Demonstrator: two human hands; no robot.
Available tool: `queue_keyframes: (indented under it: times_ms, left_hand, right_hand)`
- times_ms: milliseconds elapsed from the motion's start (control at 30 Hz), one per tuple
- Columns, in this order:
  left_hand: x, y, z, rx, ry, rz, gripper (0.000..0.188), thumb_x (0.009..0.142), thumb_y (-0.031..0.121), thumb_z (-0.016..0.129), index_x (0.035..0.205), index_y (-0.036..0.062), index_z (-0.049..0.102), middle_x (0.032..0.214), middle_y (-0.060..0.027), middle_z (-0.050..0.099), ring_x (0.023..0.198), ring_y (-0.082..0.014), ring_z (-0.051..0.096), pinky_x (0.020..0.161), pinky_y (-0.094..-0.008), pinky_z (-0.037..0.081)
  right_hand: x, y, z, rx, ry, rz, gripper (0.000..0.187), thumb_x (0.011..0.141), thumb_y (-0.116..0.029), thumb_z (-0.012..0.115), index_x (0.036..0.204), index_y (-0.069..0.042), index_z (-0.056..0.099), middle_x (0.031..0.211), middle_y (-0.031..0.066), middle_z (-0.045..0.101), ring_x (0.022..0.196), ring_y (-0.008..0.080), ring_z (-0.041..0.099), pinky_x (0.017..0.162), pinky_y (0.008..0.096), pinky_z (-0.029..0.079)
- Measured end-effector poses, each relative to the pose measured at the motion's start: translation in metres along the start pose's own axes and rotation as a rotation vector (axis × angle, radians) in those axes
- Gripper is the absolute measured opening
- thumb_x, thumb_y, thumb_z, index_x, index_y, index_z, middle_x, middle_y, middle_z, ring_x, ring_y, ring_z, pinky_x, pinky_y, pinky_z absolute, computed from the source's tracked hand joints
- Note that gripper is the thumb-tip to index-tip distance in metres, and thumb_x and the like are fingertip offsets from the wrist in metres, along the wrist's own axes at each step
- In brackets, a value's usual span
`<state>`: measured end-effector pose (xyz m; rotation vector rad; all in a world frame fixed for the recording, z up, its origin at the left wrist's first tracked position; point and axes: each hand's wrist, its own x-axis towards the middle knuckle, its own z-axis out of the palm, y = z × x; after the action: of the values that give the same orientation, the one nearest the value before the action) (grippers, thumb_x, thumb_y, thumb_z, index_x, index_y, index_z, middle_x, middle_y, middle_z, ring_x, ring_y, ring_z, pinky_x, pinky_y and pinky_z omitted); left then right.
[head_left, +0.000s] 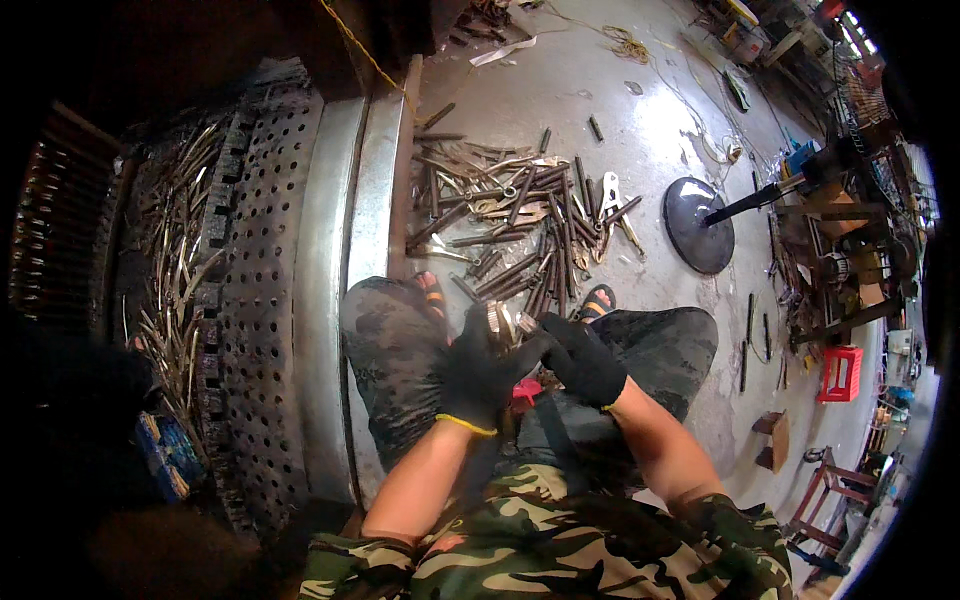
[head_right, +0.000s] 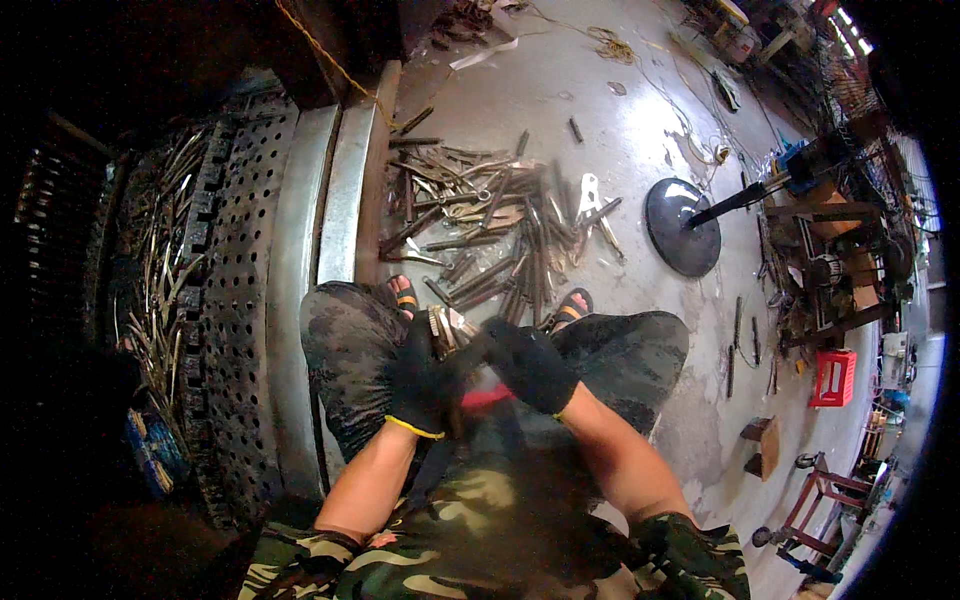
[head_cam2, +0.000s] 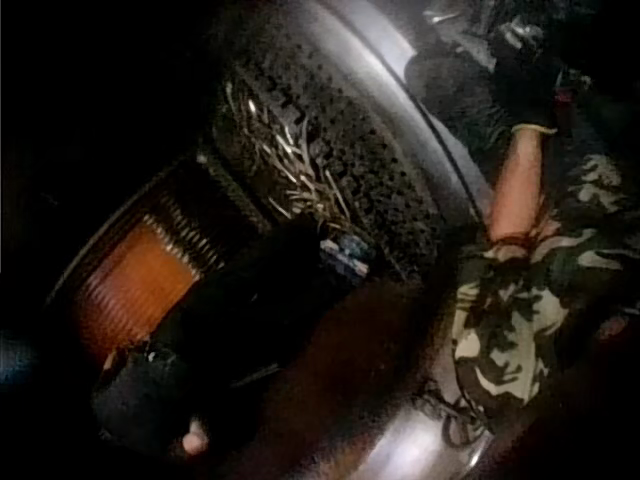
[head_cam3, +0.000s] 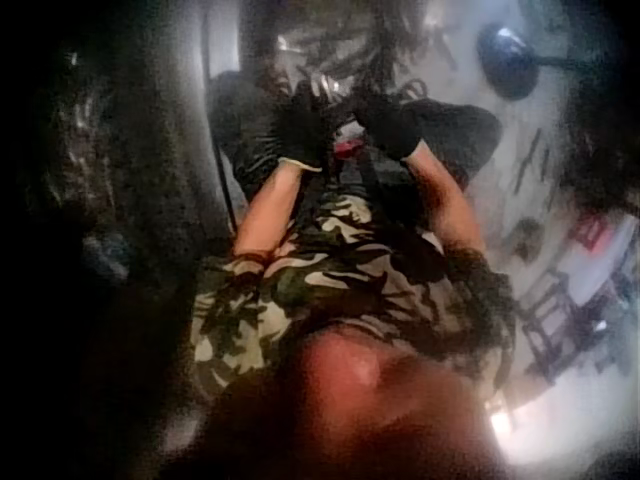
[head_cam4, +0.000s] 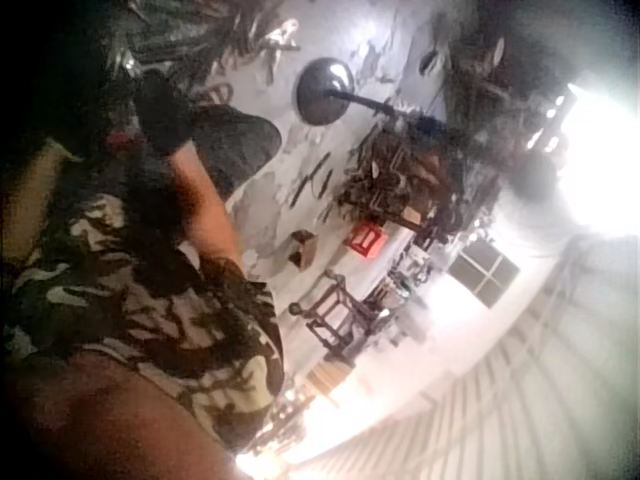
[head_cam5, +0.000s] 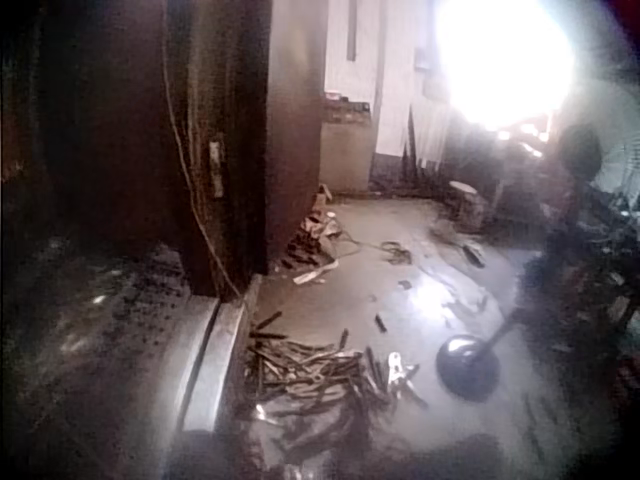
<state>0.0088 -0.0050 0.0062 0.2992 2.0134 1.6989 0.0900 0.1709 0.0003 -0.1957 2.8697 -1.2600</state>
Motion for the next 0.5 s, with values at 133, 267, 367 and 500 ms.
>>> queue_keyframes:
  times_ms: [133, 267, 367, 500]
  left_hand:
    - [0.000, -0.003, 0.002, 0.112, -0.028, -0.038, 0.061, 0.072, 0.048, 0.078, 0.110, 0.0054, 0.056, 0.092, -0.0164, 0.068, 0.087, -0.0350, 0.068, 0.074, -0.0428, 0.051]
    - [0.000, -0.007, 0.003, 0.063, -0.047, -0.037, 0.059, 0.073, 0.048, 0.077, 0.108, 0.0060, 0.056, 0.091, -0.0172, 0.068, 0.087, -0.0367, 0.067, 0.073, -0.0437, 0.051]
    - [-0.001, -0.010, 0.002, 0.081, -0.017, -0.016, 0.057, 0.073, 0.048, 0.076, 0.106, 0.0055, 0.057, 0.089, -0.0177, 0.068, 0.086, -0.0380, 0.067, 0.073, -0.0449, 0.051]
    - [-0.002, -0.006, 0.002, 0.076, -0.007, -0.021, 0.054, 0.073, 0.048, 0.076, 0.102, 0.0050, 0.058, 0.088, -0.0187, 0.068, 0.084, -0.0393, 0.067, 0.072, -0.0461, 0.051]
  right_hand:
    - [0.002, 0.009, 0.012, 0.093, 0.075, 0.053, 0.034, 0.084, -0.011, 0.062, 0.115, 0.001, 0.058, 0.100, 0.0257, 0.064, 0.093, 0.0434, 0.062, 0.073, 0.0478, 0.051]
    - [0.020, -0.021, -0.003, 0.152, 0.061, 0.077, 0.028, 0.084, -0.010, 0.061, 0.110, 0.001, 0.060, 0.099, 0.0258, 0.064, 0.090, 0.0455, 0.062, 0.074, 0.0485, 0.050]
    - [0.021, -0.018, 0.000, 0.148, 0.078, 0.044, 0.027, 0.084, -0.010, 0.059, 0.109, 0.000, 0.060, 0.095, 0.0250, 0.064, 0.090, 0.0460, 0.061, 0.074, 0.0485, 0.050]
    - [0.022, -0.012, 0.002, 0.222, 0.004, 0.072, 0.027, 0.085, -0.013, 0.059, 0.108, 0.000, 0.060, 0.096, 0.0246, 0.064, 0.090, 0.0456, 0.061, 0.075, 0.0479, 0.050]
